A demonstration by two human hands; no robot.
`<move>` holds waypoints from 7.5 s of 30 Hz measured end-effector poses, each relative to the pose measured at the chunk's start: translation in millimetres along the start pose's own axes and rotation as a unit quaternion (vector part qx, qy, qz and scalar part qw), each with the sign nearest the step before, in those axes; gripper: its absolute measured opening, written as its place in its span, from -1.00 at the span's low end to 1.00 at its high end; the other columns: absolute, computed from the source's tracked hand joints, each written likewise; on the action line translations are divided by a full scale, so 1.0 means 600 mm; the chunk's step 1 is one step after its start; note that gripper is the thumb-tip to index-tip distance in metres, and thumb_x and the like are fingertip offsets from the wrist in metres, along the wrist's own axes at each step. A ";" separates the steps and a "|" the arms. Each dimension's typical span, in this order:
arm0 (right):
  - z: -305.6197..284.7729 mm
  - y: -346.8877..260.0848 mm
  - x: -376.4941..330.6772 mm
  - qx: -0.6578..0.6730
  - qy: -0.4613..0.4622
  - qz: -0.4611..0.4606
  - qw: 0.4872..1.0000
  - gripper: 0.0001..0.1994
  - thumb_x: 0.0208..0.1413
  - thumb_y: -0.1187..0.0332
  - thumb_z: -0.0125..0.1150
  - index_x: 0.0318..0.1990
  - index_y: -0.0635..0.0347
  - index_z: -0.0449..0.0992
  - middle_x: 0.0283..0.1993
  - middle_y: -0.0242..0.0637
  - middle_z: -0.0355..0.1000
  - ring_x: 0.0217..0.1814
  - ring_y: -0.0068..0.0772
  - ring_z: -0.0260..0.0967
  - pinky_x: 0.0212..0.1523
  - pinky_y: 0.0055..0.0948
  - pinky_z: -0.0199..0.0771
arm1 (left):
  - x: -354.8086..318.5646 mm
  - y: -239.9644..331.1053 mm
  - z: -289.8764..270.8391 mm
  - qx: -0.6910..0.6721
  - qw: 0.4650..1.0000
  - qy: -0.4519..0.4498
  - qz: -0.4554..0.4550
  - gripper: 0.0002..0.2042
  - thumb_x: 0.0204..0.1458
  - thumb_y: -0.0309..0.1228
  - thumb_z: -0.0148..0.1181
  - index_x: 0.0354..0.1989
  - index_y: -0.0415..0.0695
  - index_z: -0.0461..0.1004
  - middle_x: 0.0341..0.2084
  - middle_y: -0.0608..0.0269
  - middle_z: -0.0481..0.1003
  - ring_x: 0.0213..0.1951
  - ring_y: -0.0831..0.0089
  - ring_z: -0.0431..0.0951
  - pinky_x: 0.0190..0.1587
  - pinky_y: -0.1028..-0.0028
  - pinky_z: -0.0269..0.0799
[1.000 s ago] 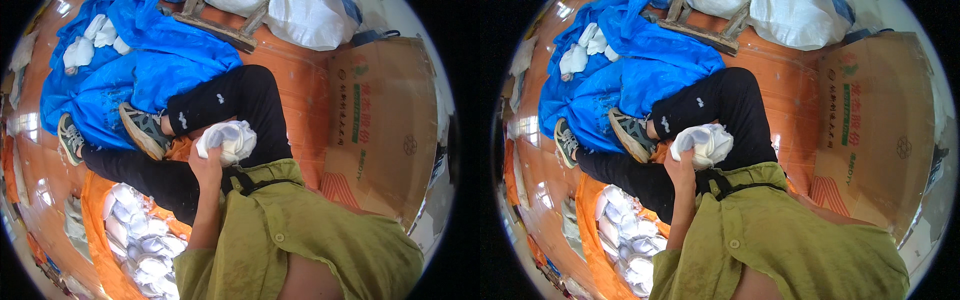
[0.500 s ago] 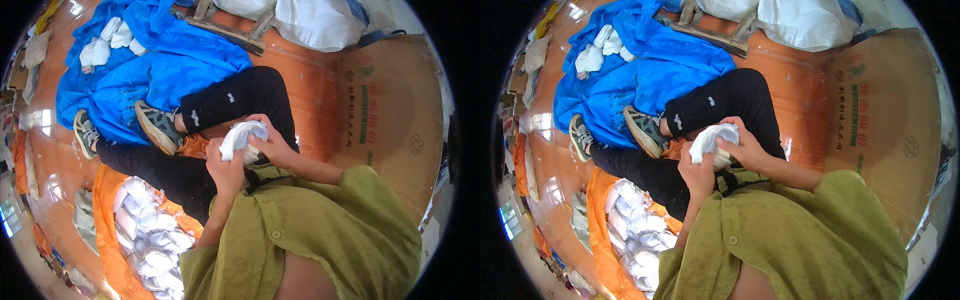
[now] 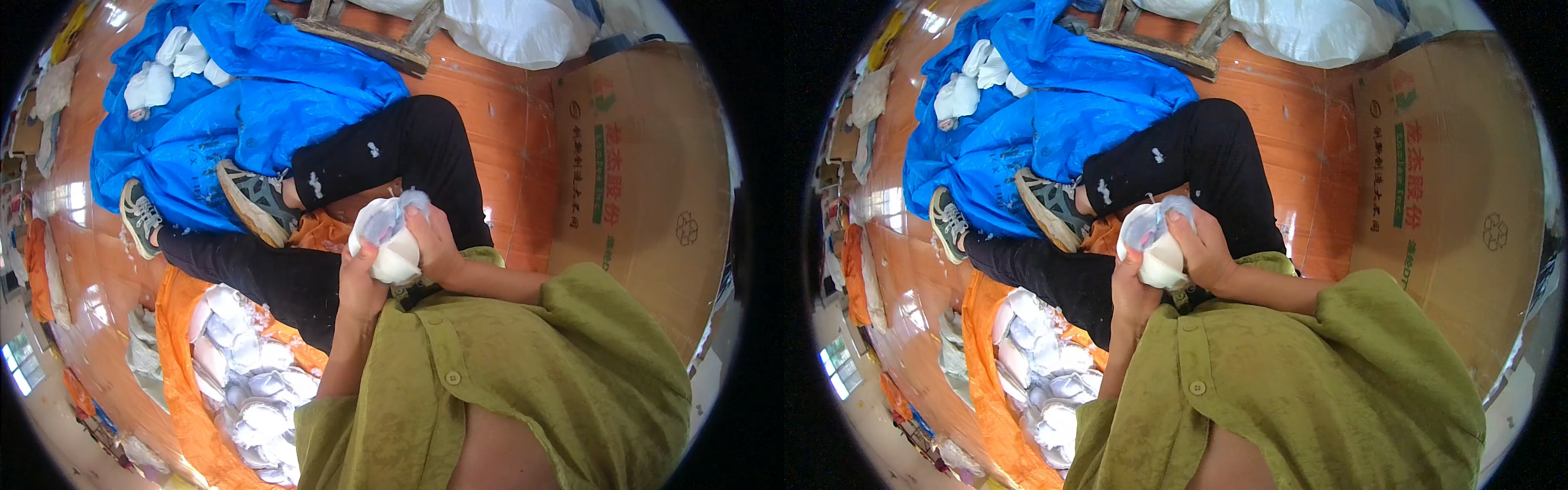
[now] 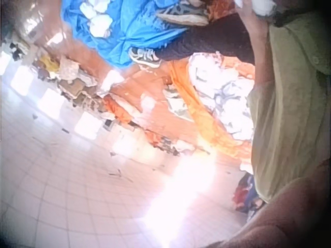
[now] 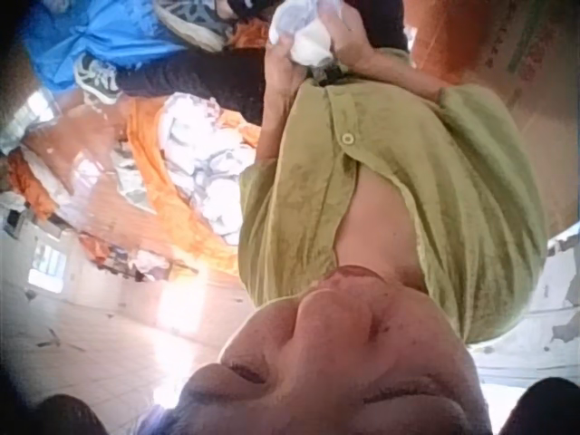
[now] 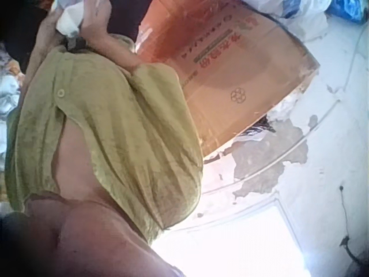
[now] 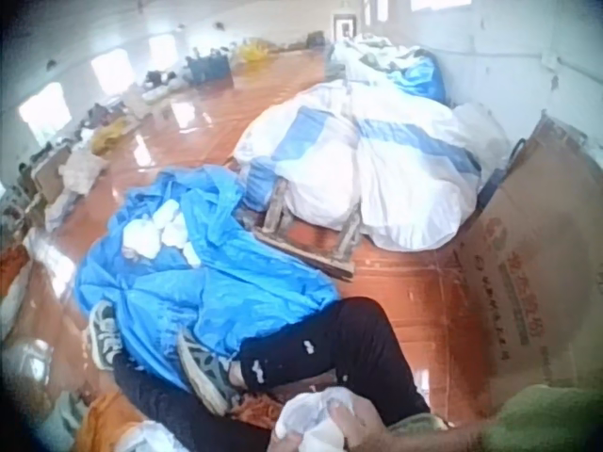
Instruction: The person sits on the floor and repeatedly stuffs white cotton-like material into a sock, compressing it by hand. The person handles the sock and cotton material throughout the clip.
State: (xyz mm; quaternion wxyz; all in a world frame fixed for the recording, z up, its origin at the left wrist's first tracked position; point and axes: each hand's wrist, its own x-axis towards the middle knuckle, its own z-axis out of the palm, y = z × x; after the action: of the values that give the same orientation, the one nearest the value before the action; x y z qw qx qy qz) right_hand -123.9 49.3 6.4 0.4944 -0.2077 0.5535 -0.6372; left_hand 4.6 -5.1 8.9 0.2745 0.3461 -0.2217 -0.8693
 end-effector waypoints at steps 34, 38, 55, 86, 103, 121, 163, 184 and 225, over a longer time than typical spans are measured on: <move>-0.035 -0.041 0.032 -0.497 -0.373 -0.277 0.733 -0.65 0.02 0.09 0.19 -0.71 0.05 0.43 -0.68 -0.19 0.35 -0.59 -0.06 0.37 -0.56 -0.16 0.28 | 0.014 0.021 0.000 0.363 0.924 0.035 -0.111 -0.74 0.13 -0.38 0.14 -0.58 -0.22 0.50 -0.66 0.43 0.41 -0.58 0.71 0.31 -0.53 0.62 0.18; -0.035 -0.042 0.006 -0.324 -0.297 -0.029 0.898 -0.64 0.11 0.19 0.16 -0.67 0.17 0.45 -0.71 -0.28 0.28 -0.64 -0.51 0.22 -0.59 -0.43 0.17 | 0.019 0.012 -0.011 0.233 0.962 -0.023 -0.138 -0.74 0.16 -0.35 0.08 -0.52 -0.21 0.52 -0.61 0.43 0.44 -0.55 0.70 0.33 -0.46 0.64 0.20; -0.023 -0.019 0.003 -0.183 -0.161 0.093 0.965 -0.60 0.19 0.22 0.07 -0.57 0.38 0.47 -0.68 -0.28 0.33 -0.61 -0.66 0.15 -0.57 -0.48 0.21 | -0.032 0.054 0.032 0.568 0.821 0.047 0.030 -0.52 -0.18 -0.43 0.27 -0.01 -0.21 0.31 -0.09 0.01 0.41 -0.08 0.09 0.44 -0.03 0.28 0.37; -0.023 -0.059 -0.025 -0.408 -0.417 -0.309 0.751 -0.76 -0.18 0.26 0.29 -0.67 0.00 0.32 -0.67 -0.45 0.28 -0.58 -0.31 0.32 -0.56 -0.32 0.21 | -0.015 0.080 -0.007 0.583 0.781 -0.215 -0.064 -0.83 -0.14 -0.60 0.01 -0.37 -0.26 0.51 -0.52 0.11 0.51 -0.47 0.35 0.53 -0.35 0.46 0.41; -0.028 -0.068 -0.023 -0.383 -0.507 -0.306 0.709 -0.86 -0.24 0.17 0.15 -0.50 -0.09 0.38 -0.54 -0.53 0.30 -0.35 -0.40 0.34 -0.40 -0.33 0.20 | -0.046 0.080 -0.033 0.247 0.928 -0.119 -0.254 -0.71 -0.12 -0.70 0.00 -0.18 -0.18 0.26 -0.41 0.35 0.46 -0.42 0.71 0.39 -0.35 0.69 0.26; -0.022 -0.007 0.057 -0.222 -0.213 -0.031 0.951 -0.34 -0.10 0.39 0.32 0.19 0.14 0.15 -0.01 -0.23 0.30 0.09 -0.40 0.28 0.09 -0.41 0.28 | 0.004 0.026 0.007 0.102 0.966 0.187 0.147 -0.83 -0.05 -0.70 -0.09 -0.35 -0.13 0.22 -0.36 0.32 0.36 -0.31 0.59 0.37 -0.14 0.62 0.30; -0.059 0.026 -0.010 -0.124 -0.328 0.142 0.926 -0.48 0.15 0.05 0.16 0.11 0.27 0.32 0.02 -0.14 0.38 0.05 -0.33 0.32 0.10 -0.40 0.28 | -0.085 0.034 -0.041 0.073 0.995 0.027 -0.058 -0.59 -0.13 -0.75 0.13 -0.09 -0.16 0.24 -0.15 0.16 0.40 -0.20 0.50 0.46 -0.11 0.54 0.39; -0.037 -0.001 -0.011 -0.177 -0.318 0.208 0.908 -0.42 0.10 -0.10 0.15 -0.01 0.30 0.40 -0.13 -0.16 0.44 -0.07 -0.35 0.38 -0.02 -0.40 0.34 | -0.061 0.028 -0.077 0.021 0.997 -0.007 -0.074 -0.59 -0.03 -0.69 0.12 0.02 -0.18 0.22 -0.18 0.15 0.46 -0.23 0.48 0.49 -0.17 0.56 0.43; -0.020 -0.011 0.026 -0.321 -0.193 0.017 0.927 -0.44 -0.01 -0.19 0.17 -0.33 0.25 0.50 -0.45 -0.08 0.45 -0.40 -0.12 0.43 -0.37 -0.32 0.35 | -0.050 0.086 -0.008 0.601 0.769 0.025 0.217 -0.79 -0.09 -0.61 0.25 -0.25 -0.25 0.43 -0.28 0.20 0.43 -0.24 0.43 0.44 -0.22 0.53 0.37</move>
State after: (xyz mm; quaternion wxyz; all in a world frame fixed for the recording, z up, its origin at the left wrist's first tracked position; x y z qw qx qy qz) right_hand -142.8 41.4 4.3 0.5090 -0.4650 0.6258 -0.3648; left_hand 42.9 -26.0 49.8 0.1970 0.4047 -0.7609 -0.4674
